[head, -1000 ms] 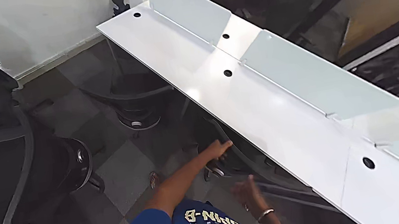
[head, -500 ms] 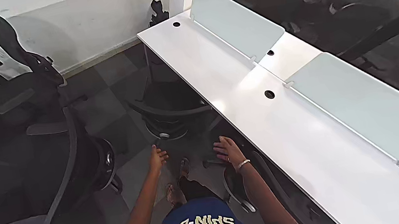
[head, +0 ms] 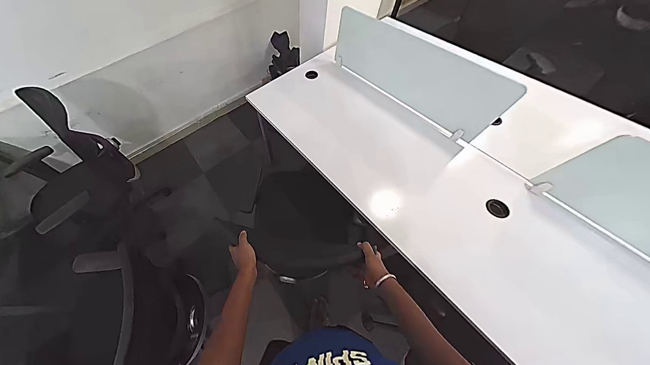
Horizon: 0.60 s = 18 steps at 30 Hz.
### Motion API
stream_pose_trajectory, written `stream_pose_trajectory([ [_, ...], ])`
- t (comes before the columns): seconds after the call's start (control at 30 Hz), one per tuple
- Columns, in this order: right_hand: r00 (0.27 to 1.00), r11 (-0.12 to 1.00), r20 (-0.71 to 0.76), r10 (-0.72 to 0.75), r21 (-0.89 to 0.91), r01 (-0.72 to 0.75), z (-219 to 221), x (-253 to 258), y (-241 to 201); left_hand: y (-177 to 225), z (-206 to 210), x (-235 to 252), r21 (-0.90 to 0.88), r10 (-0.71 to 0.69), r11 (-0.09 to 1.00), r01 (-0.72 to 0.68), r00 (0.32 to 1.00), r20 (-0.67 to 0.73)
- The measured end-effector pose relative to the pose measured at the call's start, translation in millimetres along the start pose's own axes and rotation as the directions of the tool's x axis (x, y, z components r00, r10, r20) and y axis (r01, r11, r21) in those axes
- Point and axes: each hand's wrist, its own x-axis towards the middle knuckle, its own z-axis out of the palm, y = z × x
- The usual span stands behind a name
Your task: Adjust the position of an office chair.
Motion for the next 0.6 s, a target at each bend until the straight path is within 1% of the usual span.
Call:
stream_pose_trajectory([
  [0.07,1.0,0.999,0.019,0.02,-0.039,-0.019,-1.9,-1.8,-1.3,3.2,5.3,1.5,-0.004,0.022,1.0,-0.022,0.998,-0.065],
  [0.17,0.999,0.998,0.018,0.032,-0.058,-0.03,0.6,-3.6,-3.8,12.2,8.7,9.4,-0.023,0.021,0.999,-0.023,0.997,-0.075],
  [0.3,1.0,0.999,-0.014,0.018,-0.036,-0.018,21.1,6.6,-1.5,38.0,17.1,37.7,0.024,0.042,0.999,-0.041,0.998,-0.05],
  [0.43,0.998,1.0,-0.056,0.018,0.025,-0.017,55.5,8.2,0.7,69.8,27.3,80.5,0.066,0.067,0.995,-0.069,0.997,0.032],
  [0.6,0.988,0.993,-0.153,0.028,0.121,-0.009,120.8,3.2,-11.3,118.2,51.3,147.8,0.092,0.071,0.992,-0.088,0.983,0.168],
])
